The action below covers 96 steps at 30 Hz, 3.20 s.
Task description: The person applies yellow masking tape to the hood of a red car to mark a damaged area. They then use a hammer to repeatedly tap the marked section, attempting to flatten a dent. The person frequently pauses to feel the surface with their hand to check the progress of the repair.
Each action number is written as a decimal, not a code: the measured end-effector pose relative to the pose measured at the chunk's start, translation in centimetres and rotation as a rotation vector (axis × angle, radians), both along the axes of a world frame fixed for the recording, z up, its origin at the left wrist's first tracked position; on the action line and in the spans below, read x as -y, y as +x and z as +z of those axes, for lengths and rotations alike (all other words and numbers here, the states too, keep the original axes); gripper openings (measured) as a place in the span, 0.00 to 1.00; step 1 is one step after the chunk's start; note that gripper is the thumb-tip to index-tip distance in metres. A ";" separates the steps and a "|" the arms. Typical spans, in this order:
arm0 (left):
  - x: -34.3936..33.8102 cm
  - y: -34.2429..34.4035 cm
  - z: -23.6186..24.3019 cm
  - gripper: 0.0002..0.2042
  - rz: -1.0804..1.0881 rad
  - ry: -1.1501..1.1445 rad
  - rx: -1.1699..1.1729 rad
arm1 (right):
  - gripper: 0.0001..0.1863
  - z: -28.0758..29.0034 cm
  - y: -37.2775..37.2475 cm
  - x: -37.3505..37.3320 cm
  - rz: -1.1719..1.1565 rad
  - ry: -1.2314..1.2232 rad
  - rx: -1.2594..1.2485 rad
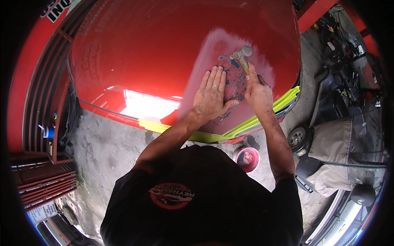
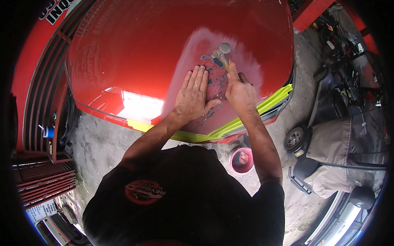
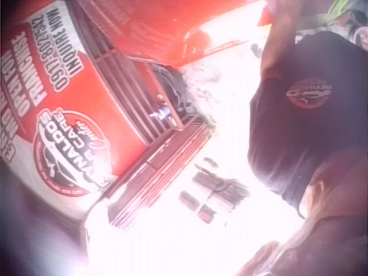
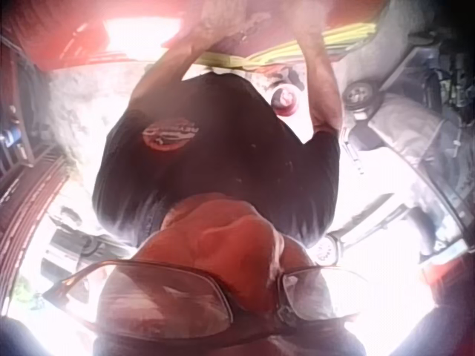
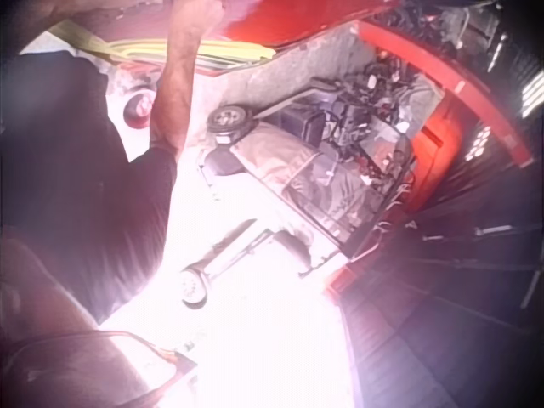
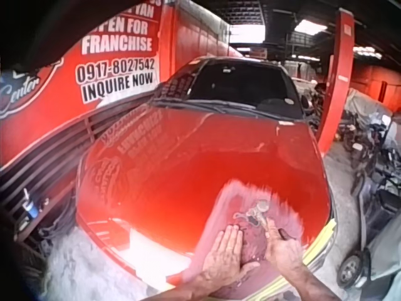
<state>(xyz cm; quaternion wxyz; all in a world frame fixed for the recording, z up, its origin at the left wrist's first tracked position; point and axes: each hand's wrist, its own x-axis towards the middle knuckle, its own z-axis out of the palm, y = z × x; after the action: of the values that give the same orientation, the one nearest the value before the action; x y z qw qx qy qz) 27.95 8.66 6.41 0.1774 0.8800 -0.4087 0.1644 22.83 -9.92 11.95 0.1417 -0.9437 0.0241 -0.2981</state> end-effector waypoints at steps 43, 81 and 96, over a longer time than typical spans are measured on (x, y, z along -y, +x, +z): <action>8.3 13.8 4.6 0.54 0.005 0.126 -0.077 | 0.24 3.1 -8.0 -0.3 -0.222 0.528 0.187; 6.9 9.2 3.4 0.55 0.032 0.119 -0.095 | 0.25 0.1 -13.6 0.8 -0.201 0.787 0.166; -0.8 -2.2 -0.9 0.55 -0.067 0.051 0.010 | 0.25 1.2 -11.5 -0.8 -0.131 0.774 0.088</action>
<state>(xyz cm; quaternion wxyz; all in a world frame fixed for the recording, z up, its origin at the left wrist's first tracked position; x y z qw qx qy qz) 25.71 9.42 5.52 0.1581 0.8693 -0.4428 0.1521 11.34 -9.08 13.16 0.4686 -0.8032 0.1890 -0.3155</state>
